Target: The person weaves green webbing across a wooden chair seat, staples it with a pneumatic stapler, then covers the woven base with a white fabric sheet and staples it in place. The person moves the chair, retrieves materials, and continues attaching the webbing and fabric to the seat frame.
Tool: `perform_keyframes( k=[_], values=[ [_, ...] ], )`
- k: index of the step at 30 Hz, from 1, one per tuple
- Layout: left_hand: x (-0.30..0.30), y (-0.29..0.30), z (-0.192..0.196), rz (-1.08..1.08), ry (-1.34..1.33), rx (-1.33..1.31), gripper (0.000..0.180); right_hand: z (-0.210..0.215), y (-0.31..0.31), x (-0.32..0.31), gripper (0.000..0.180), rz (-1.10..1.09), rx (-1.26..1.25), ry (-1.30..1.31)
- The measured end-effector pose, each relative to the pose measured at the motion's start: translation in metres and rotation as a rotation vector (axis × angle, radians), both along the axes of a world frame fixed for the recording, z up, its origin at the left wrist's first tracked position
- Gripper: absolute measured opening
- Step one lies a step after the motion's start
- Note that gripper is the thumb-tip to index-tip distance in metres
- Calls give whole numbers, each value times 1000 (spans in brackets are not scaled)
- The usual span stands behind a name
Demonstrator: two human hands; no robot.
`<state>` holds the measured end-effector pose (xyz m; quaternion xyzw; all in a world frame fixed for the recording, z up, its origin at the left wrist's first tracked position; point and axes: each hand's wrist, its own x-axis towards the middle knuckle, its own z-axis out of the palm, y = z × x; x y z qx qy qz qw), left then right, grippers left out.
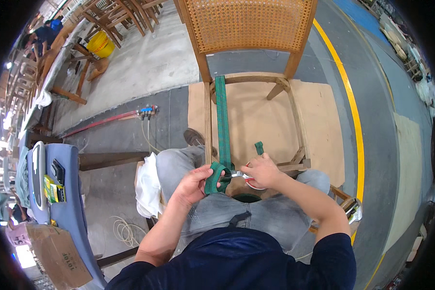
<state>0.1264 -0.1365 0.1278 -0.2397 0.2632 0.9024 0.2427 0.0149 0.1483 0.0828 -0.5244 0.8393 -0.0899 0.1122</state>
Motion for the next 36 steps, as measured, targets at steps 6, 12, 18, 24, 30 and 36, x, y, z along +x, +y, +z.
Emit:
perform_keyframes(
  k=[6,12,18,24,30,36],
  values=[
    [-13,23,17,-81,6,-18,34,5,4,-1,32,-63,126,-146],
    [-34,84,46,-222,187,-76,30,42,96,21,48,-1006,-515,-135],
    [-89,144,-32,-751,510,-759,25,57,295,132,61,-2045,-621,325],
    [-108,165,-100,-1090,778,-982,29,11,399,278,51,-2375,-91,410],
    [-103,149,-78,-1154,792,-1235,30,-17,396,277,42,-2281,126,201],
    [-79,117,-62,-1229,407,-1009,35,19,393,238,52,-2114,1,402]
  ],
)
